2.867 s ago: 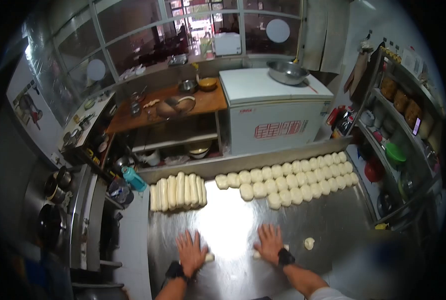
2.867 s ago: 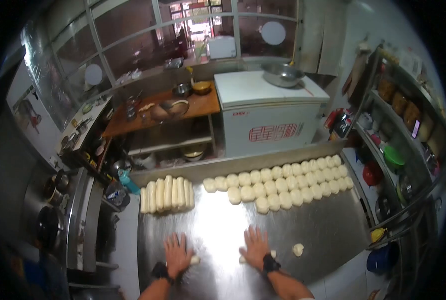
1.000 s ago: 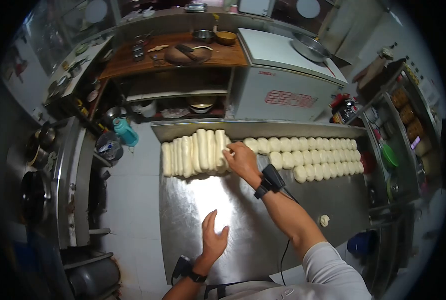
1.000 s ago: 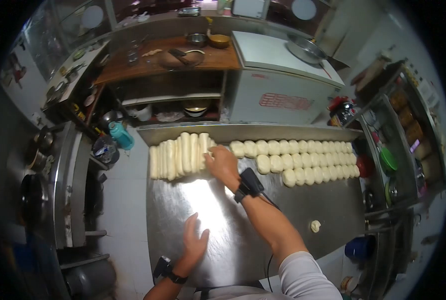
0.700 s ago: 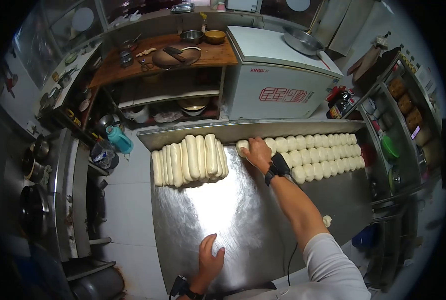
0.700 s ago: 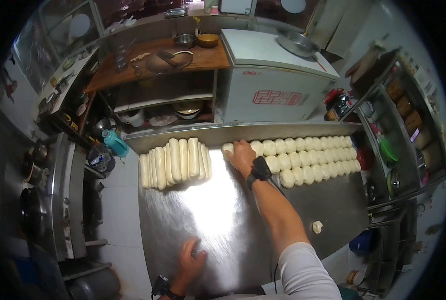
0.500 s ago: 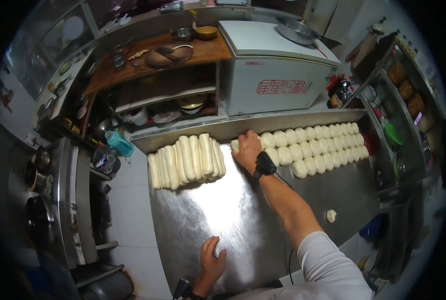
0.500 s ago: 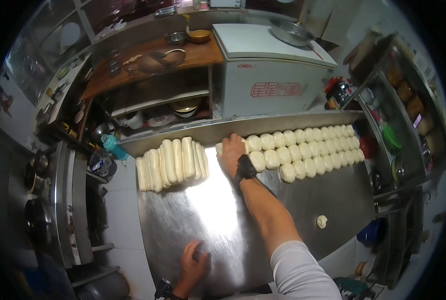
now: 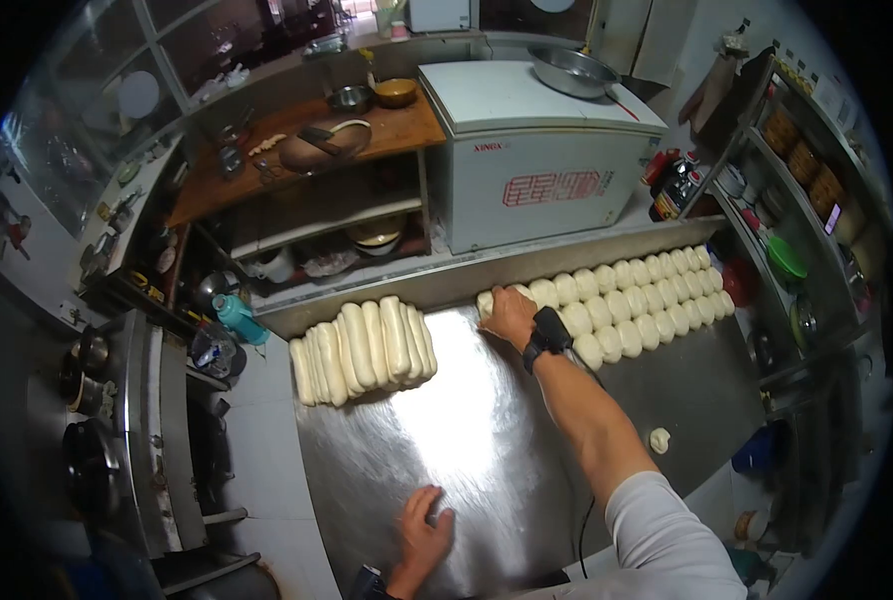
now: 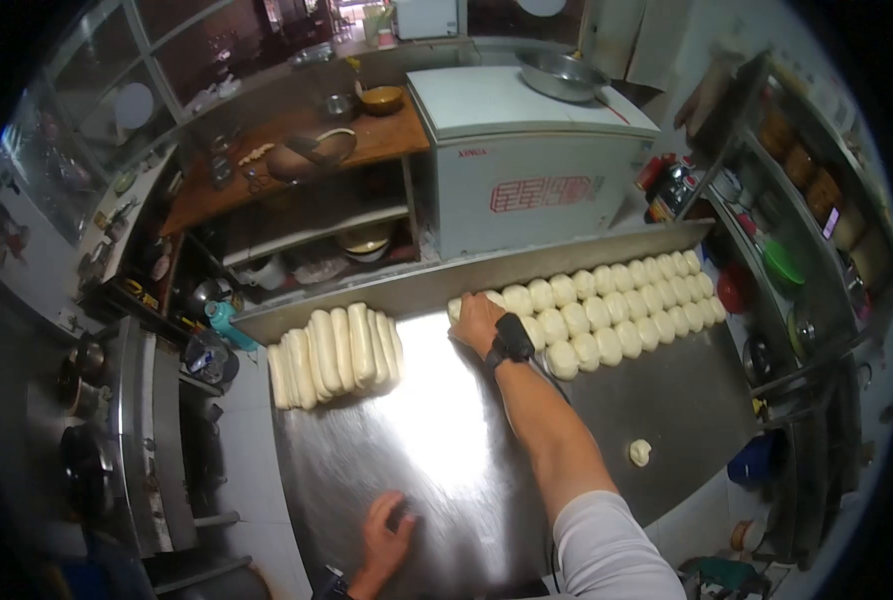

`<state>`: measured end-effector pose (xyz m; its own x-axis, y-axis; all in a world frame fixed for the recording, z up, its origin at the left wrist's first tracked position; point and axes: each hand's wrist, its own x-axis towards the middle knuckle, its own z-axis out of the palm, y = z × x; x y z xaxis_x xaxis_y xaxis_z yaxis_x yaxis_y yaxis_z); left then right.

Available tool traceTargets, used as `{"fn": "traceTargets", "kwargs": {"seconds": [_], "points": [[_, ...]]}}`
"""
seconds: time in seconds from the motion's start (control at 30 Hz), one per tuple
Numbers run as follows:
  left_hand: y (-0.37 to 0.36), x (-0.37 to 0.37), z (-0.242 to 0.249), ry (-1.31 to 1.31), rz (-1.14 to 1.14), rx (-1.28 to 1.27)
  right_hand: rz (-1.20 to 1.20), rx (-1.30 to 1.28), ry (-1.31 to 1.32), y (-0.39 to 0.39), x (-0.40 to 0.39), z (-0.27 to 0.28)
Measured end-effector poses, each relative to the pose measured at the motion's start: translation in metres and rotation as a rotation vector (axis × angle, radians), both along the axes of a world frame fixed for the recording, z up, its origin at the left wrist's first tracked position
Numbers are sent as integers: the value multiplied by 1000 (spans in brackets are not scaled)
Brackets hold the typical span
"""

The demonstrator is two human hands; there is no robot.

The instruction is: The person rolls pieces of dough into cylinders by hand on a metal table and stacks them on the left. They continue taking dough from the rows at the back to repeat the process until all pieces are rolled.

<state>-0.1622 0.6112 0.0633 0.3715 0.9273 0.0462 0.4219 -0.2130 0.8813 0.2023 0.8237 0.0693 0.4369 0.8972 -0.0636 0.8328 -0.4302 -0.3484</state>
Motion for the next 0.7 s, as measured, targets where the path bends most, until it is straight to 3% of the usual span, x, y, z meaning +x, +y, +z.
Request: {"fn": "traceTargets", "kwargs": {"seconds": [0.17, 0.3, 0.4, 0.5, 0.53, 0.57, 0.63, 0.7], "points": [[-8, -1, -15, -13, 14, -46, 135, 346, -185, -19, -28, -19], [10, 12, -36, -130, 112, -158, 272, 376, 32, -66, -57, -12], [27, 31, -29, -383, 208, -354, 153, 297, 446, -145, -114, 19], [18, 39, -29, -597, 189, -563, 296, 20, 958, -227, -146, 22], [13, 41, -29, -655, 136, -673, 347, 52, 1030, -250, -153, 20], [6, 40, -28, -657, 134, -662, 399, 84, 1104, -266, -157, 18], [-13, 37, -18, -331, 3, -729, 323, 20, 1220, -289, -151, 19], [-30, 43, -17, -346, 113, -743, 249, -51, 1333, -300, -131, 28]]}}
